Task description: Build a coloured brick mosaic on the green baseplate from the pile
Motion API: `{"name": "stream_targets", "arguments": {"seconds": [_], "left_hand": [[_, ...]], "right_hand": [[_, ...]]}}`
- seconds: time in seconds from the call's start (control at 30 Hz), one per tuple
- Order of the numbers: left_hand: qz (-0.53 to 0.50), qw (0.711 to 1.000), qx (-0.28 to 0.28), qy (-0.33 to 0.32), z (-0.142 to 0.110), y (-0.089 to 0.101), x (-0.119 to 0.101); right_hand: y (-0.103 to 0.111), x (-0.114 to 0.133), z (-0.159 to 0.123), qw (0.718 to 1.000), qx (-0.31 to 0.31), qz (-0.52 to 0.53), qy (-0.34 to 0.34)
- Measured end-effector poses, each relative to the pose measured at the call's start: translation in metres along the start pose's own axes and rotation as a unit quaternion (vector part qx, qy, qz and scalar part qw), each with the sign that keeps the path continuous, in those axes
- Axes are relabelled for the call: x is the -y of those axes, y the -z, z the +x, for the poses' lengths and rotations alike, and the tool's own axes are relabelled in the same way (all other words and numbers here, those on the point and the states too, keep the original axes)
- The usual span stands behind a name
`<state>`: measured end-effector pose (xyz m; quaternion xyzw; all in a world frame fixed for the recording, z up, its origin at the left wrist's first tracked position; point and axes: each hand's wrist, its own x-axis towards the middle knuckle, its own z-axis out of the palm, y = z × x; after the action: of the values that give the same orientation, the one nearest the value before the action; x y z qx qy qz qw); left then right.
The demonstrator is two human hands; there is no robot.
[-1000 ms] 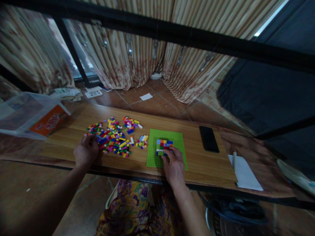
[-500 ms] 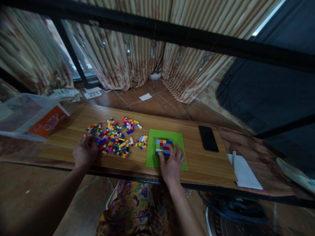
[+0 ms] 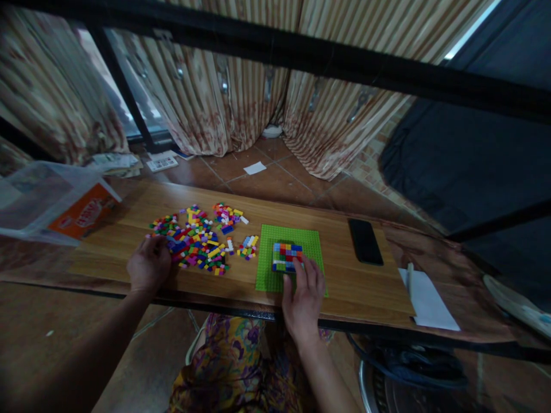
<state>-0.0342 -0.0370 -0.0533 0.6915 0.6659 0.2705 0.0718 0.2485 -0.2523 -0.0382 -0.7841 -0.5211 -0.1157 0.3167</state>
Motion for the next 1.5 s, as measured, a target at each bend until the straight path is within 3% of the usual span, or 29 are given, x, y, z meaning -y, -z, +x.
{"name": "stream_targets", "arguments": {"seconds": [0.13,0.27,0.8,1.07,1.23,1.37,1.5], "left_hand": [[0.003,1.0,-0.003,0.001,0.0,-0.001,0.001],[0.001,1.0,-0.002,0.001,0.0,0.0,0.0],[0.013,1.0,0.002,0.008,0.0,0.002,-0.003],[0.006,1.0,0.001,-0.003,-0.001,0.003,-0.004],[0.008,1.0,0.0,0.001,0.0,0.003,-0.004],[0.003,1.0,0.001,0.001,0.0,0.002,-0.004],[0.002,1.0,0.003,0.003,0.0,0.001,-0.002]], "right_hand": [[0.0,0.018,-0.023,0.994,0.08,0.0,0.069],[-0.006,0.03,-0.03,0.99,0.122,-0.015,0.072],[-0.01,0.029,-0.016,0.988,0.133,-0.032,0.073],[-0.019,0.036,-0.024,0.987,0.129,-0.048,0.087],[-0.012,0.035,-0.025,0.99,0.119,-0.013,0.072],[-0.004,0.054,-0.04,0.992,0.102,0.024,0.069],[-0.006,0.079,-0.063,0.978,0.147,0.095,0.115]]}}
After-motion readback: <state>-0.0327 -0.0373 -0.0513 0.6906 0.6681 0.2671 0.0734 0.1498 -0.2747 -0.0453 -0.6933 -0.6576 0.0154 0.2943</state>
